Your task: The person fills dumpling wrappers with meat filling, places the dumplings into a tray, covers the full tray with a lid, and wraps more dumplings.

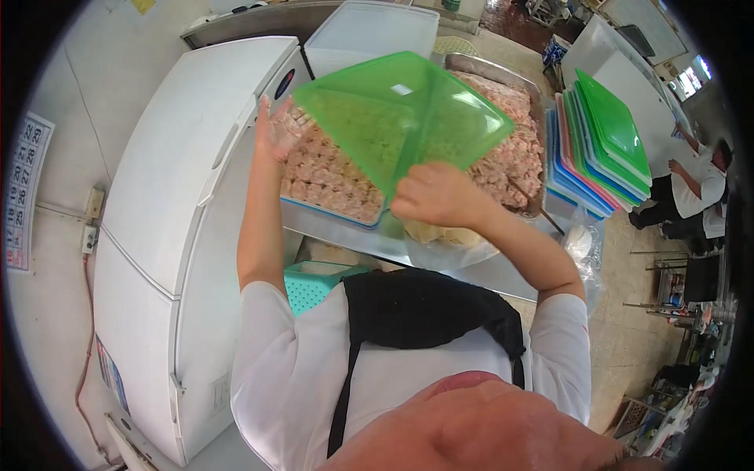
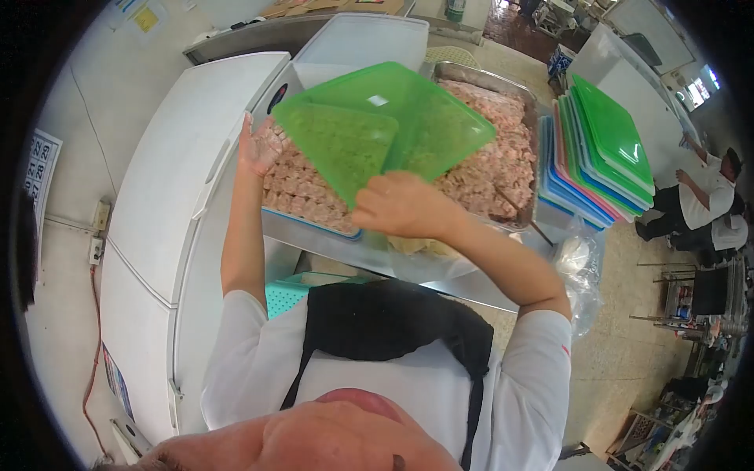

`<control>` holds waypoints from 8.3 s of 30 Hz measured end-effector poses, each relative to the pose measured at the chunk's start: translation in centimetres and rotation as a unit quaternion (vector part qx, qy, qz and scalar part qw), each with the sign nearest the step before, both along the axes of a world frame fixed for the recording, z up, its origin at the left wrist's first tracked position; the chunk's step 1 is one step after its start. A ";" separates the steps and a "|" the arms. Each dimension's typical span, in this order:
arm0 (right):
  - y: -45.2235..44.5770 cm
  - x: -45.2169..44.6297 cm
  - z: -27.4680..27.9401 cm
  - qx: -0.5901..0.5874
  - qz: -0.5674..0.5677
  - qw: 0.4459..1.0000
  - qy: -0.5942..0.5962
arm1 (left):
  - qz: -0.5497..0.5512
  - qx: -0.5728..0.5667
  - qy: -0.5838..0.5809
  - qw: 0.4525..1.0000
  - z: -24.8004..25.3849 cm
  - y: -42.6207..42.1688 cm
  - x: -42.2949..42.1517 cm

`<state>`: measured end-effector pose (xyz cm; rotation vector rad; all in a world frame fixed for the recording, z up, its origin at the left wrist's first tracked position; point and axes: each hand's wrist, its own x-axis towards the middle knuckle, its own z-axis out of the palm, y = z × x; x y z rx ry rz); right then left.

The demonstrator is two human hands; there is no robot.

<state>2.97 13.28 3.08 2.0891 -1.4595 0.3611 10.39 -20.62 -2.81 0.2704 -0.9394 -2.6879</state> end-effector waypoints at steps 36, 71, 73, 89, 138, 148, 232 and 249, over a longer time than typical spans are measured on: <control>-15.8 -12.2 -15.4 0.091 -0.463 0.849 -0.237 | 0.133 -0.752 -0.175 0.622 -9.0 -14.2 -5.7; -11.6 5.4 -10.9 0.335 -0.261 0.878 -0.221 | 0.196 -0.708 -0.225 0.640 -12.6 -8.1 8.1; -12.0 6.1 -11.9 0.264 -0.277 0.900 -0.211 | 0.184 -0.687 -0.241 0.660 -12.3 -7.8 8.0; -15.2 -17.8 -8.5 -0.014 -0.433 0.875 -0.214 | 0.195 -0.695 -0.309 0.620 -12.1 -7.5 8.3; -3.9 6.5 -12.9 0.056 -0.146 0.948 -0.278 | 0.224 -0.721 -0.205 0.623 -9.1 -6.9 11.2; 7.3 -3.5 -8.1 -0.009 -0.295 0.927 -0.233 | 0.359 -0.743 -0.121 0.551 -3.7 2.8 7.7; 21.9 -0.9 -20.3 0.147 -0.421 0.655 -0.610 | -0.102 -0.727 0.052 0.677 -8.6 28.1 -1.7; 23.1 -1.2 -18.7 0.100 -0.430 0.669 -0.599 | 0.008 -0.832 -0.057 0.551 -9.7 28.1 1.4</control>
